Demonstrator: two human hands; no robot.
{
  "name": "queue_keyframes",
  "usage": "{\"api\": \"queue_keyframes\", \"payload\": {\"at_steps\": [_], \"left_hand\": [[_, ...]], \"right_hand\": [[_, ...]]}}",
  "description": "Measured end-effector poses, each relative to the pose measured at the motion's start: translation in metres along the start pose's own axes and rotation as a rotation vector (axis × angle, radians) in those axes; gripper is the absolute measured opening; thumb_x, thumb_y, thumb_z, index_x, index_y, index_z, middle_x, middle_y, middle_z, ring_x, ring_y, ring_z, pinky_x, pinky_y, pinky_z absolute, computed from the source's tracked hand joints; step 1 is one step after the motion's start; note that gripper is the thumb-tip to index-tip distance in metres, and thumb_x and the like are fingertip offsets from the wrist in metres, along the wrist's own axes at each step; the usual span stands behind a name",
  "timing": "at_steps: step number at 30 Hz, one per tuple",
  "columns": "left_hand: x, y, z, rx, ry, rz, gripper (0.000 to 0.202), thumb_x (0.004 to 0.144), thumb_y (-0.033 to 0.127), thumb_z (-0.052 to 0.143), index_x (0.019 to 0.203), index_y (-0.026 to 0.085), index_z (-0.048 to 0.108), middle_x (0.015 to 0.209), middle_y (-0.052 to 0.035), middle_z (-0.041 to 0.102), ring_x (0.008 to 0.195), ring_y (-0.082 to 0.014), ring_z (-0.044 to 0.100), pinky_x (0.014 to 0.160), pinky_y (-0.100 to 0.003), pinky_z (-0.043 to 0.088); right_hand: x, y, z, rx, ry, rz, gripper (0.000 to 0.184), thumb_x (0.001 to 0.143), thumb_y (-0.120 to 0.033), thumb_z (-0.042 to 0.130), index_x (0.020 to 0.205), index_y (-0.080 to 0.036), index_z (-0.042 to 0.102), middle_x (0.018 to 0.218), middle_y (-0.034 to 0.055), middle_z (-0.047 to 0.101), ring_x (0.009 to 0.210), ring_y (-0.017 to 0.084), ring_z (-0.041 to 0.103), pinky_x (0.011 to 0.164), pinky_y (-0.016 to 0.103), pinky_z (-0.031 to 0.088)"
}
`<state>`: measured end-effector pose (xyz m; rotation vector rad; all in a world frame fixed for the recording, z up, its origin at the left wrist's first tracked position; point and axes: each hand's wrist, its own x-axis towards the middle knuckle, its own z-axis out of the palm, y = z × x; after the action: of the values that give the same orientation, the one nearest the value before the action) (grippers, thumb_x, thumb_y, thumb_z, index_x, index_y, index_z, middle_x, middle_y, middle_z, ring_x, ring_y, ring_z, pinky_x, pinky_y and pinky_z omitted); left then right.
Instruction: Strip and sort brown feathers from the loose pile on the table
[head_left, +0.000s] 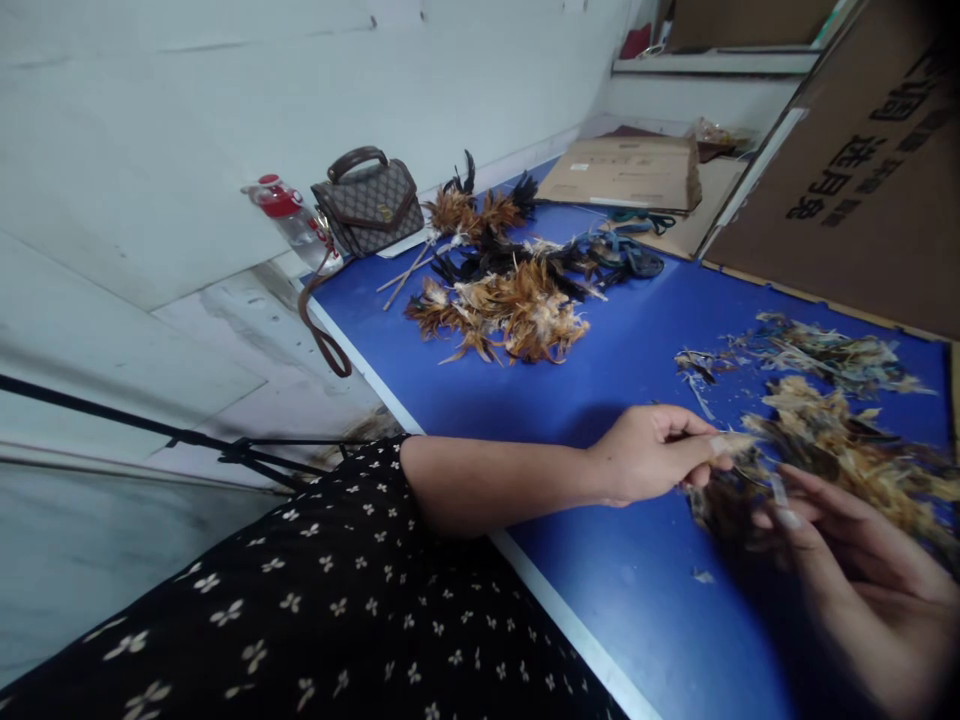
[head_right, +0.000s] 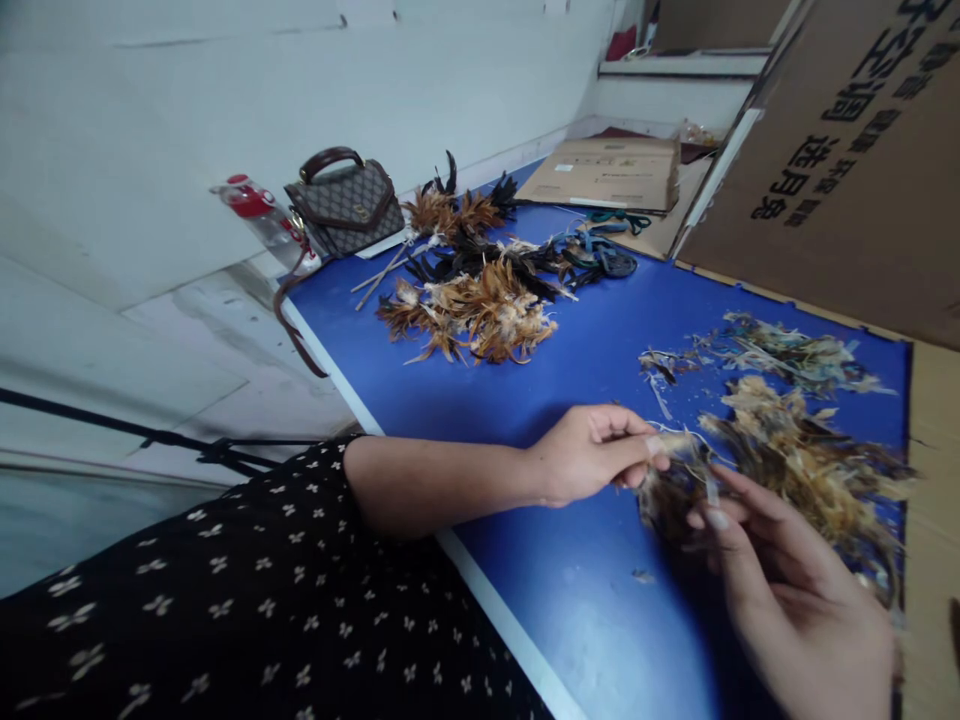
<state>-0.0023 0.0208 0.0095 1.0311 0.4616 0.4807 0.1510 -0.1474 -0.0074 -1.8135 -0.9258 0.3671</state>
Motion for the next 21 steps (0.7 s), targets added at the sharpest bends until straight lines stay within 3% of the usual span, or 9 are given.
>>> {"api": "queue_keyframes", "payload": {"at_steps": [4,7,12,14,17,21], "left_hand": [[-0.004,0.001,0.003,0.088,-0.031,-0.014,0.015,0.101,0.028,0.071,0.105,0.014,0.067,0.065,0.0054,0.065,0.054,-0.0055,0.055,0.061,-0.024,0.046],[-0.005,-0.007,0.003,0.139,-0.123,0.009,0.024,0.104,0.027,0.067,0.123,0.012,0.067,0.066,0.0051,0.065,0.055,-0.0069,0.059,0.062,-0.024,0.051],[-0.008,-0.012,0.0,0.269,-0.208,0.087,0.038,0.108,0.034,0.061,0.139,0.012,0.064,0.07,0.0038,0.065,0.06,-0.0086,0.063,0.064,-0.025,0.056],[-0.01,-0.008,-0.001,0.369,-0.247,0.1,0.033,0.108,0.033,0.06,0.134,0.014,0.066,0.071,0.0035,0.065,0.062,-0.0092,0.064,0.067,-0.026,0.057],[-0.011,0.0,-0.003,0.555,-0.301,0.18,0.016,0.107,0.029,0.059,0.11,0.017,0.07,0.072,0.0018,0.065,0.068,-0.0105,0.064,0.078,-0.028,0.057],[-0.007,0.004,-0.006,0.736,-0.283,0.343,0.014,0.103,0.026,0.062,0.092,0.02,0.067,0.082,-0.0024,0.07,0.083,-0.0145,0.065,0.091,-0.031,0.053]], "right_hand": [[-0.002,0.0,0.0,-0.038,-0.077,-0.043,0.074,0.084,-0.06,0.084,0.152,-0.037,0.069,0.104,0.0024,0.083,0.083,0.02,0.08,0.071,0.022,0.066],[-0.004,0.002,0.001,-0.042,-0.1,-0.066,0.079,0.082,-0.062,0.084,0.155,-0.038,0.067,0.107,0.0022,0.084,0.086,0.019,0.081,0.076,0.022,0.067],[-0.003,0.007,0.002,-0.059,-0.131,-0.066,0.083,0.082,-0.062,0.084,0.159,-0.039,0.062,0.108,0.0028,0.084,0.086,0.021,0.082,0.067,0.022,0.066],[-0.004,0.008,0.002,-0.034,-0.15,-0.066,0.086,0.082,-0.061,0.085,0.161,-0.038,0.06,0.107,0.0039,0.085,0.084,0.021,0.082,0.069,0.025,0.067],[-0.005,0.01,0.004,-0.005,-0.16,-0.043,0.093,0.079,-0.061,0.087,0.163,-0.036,0.058,0.11,0.0058,0.085,0.082,0.022,0.082,0.069,0.026,0.068],[-0.006,0.015,0.004,-0.001,-0.167,-0.008,0.092,0.078,-0.058,0.089,0.163,-0.038,0.058,0.119,0.0048,0.085,0.097,0.025,0.084,0.083,0.028,0.069]]}}
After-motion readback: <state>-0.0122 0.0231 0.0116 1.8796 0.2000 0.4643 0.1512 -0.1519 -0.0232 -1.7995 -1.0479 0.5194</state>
